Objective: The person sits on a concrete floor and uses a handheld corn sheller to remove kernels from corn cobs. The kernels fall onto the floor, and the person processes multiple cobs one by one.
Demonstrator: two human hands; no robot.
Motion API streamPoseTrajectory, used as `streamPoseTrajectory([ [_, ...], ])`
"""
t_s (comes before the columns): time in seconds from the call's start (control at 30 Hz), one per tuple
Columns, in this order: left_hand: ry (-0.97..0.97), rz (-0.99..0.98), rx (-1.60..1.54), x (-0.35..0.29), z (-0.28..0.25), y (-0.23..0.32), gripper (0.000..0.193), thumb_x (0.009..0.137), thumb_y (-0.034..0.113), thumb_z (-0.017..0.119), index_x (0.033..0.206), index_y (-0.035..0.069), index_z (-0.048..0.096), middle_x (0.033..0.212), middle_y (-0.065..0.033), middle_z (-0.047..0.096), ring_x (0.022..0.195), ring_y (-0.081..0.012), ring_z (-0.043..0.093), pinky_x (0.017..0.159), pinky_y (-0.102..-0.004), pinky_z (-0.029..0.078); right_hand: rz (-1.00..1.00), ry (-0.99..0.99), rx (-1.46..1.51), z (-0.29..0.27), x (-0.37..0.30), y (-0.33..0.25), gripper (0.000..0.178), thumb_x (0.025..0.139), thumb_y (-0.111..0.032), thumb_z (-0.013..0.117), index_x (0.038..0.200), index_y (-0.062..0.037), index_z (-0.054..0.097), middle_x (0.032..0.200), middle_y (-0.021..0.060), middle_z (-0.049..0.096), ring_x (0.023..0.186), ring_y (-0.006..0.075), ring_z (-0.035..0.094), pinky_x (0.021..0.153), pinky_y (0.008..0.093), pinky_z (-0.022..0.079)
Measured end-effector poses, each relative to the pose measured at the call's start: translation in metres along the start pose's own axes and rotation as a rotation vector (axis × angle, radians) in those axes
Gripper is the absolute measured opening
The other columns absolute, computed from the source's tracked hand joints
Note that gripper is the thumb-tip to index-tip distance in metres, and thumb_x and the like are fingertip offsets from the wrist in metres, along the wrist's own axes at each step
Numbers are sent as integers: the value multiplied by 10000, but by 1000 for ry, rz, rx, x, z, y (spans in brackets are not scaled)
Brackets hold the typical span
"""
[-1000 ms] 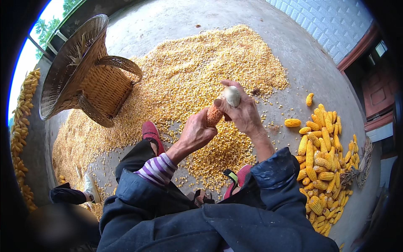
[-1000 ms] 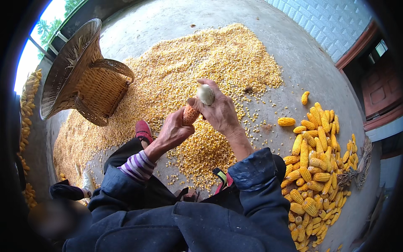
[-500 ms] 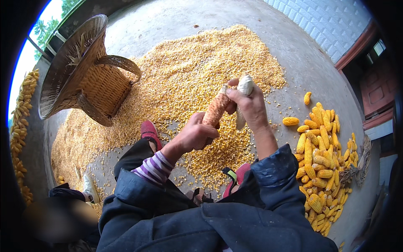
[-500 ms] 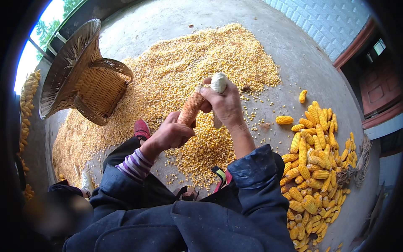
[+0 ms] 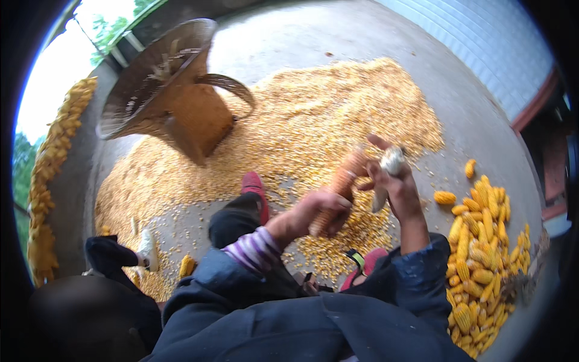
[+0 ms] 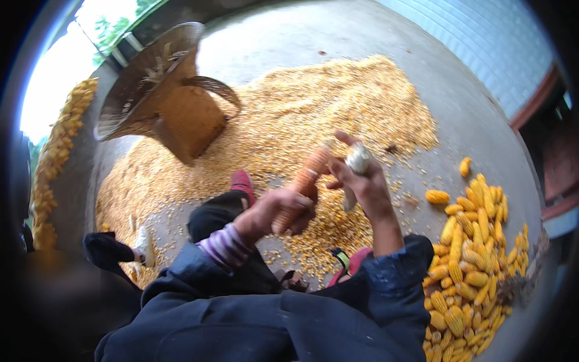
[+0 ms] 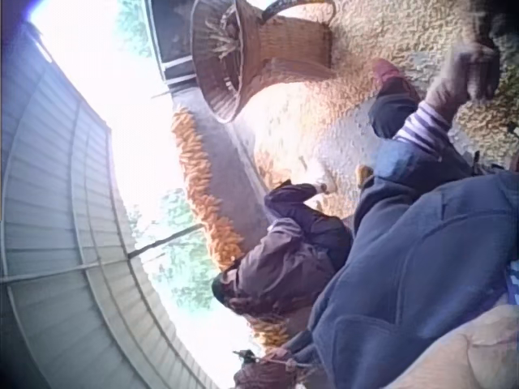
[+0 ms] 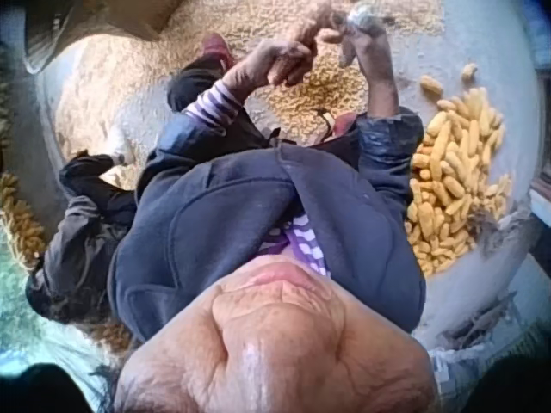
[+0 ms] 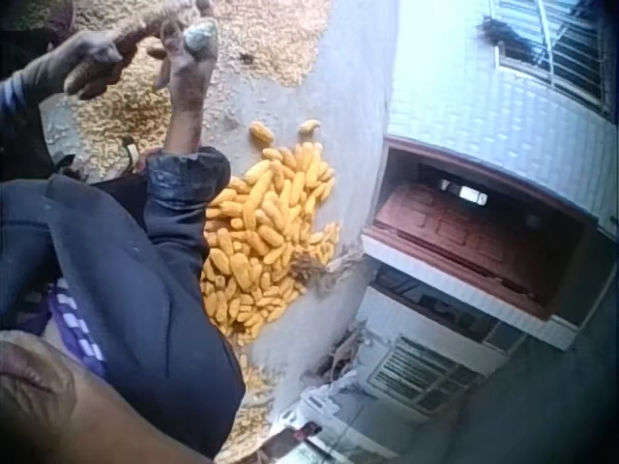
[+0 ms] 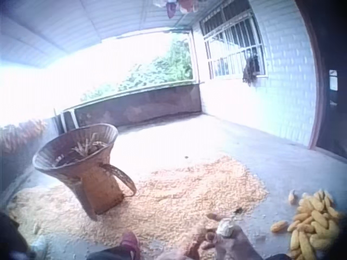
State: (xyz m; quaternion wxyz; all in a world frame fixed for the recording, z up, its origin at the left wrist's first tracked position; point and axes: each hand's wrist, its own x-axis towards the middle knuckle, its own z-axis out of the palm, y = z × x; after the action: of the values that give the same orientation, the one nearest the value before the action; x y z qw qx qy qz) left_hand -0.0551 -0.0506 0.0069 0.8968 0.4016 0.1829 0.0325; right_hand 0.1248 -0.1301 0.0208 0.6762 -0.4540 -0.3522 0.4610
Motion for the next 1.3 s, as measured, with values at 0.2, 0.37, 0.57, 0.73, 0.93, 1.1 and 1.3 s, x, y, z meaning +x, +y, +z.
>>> streamPoseTrajectory([
  [0.2, 279, 29, 450, -5, -3, -32, 485, 845, 530, 610, 886, 51, 542, 595, -30, 534, 432, -112, 462, 406, -254, 371, 30, 218, -118, -13, -2, 41, 280, 850, -96, 671, 1097, -23, 564, 871, 1, 587, 766, 76, 561, 673, 223, 489],
  [0.37, 210, 157, 556, -23, -11, -34, 486, 863, 546, 587, 906, 64, 543, 623, 13, 489, 547, -83, 487, 471, -240, 383, -95, 327, -256, -18, 3, 45, 284, 838, -172, 704, 1032, -8, 576, 888, 17, 583, 776, 96, 548, 690, 243, 472],
  [0.57, 241, 28, 519, -32, -25, -43, 455, 861, 486, 637, 850, 43, 536, 593, 8, 479, 514, -86, 485, 462, -263, 369, -115, 276, -227, -2, 0, 37, 333, 832, -193, 713, 1071, -8, 575, 932, 21, 575, 804, 96, 546, 740, 239, 449],
  [0.73, 258, 7, 588, -36, -15, -32, 425, 865, 453, 647, 858, 38, 557, 573, -1, 484, 484, -93, 476, 437, -274, 378, -188, 257, -238, -3, -2, 31, 322, 834, -180, 706, 1078, -12, 581, 920, 12, 579, 815, 96, 553, 742, 242, 451],
  [0.93, 397, 67, 409, -36, -9, -28, 287, 851, 271, 704, 887, 8, 594, 628, -15, 538, 515, -88, 534, 445, -252, 429, -83, 354, -103, -10, 6, 42, 251, 833, -141, 701, 1033, -25, 603, 871, 11, 619, 775, 97, 581, 699, 248, 473],
  [1.1, 343, 319, 462, -35, -4, -30, 195, 864, 104, 653, 1009, -11, 591, 745, -14, 597, 595, -74, 578, 506, -219, 487, 27, 369, -52, -15, 1, 43, 363, 821, -306, 731, 1023, -39, 590, 835, 43, 634, 624, 125, 624, 501, 269, 557],
  [1.3, 567, 494, 792, -26, 0, -28, 178, 879, 180, 677, 918, 21, 607, 651, 26, 572, 550, -38, 524, 479, -198, 425, 274, 312, -3, -18, -11, 56, 354, 811, -361, 732, 894, -36, 619, 715, 74, 642, 544, 176, 636, 478, 324, 574],
])
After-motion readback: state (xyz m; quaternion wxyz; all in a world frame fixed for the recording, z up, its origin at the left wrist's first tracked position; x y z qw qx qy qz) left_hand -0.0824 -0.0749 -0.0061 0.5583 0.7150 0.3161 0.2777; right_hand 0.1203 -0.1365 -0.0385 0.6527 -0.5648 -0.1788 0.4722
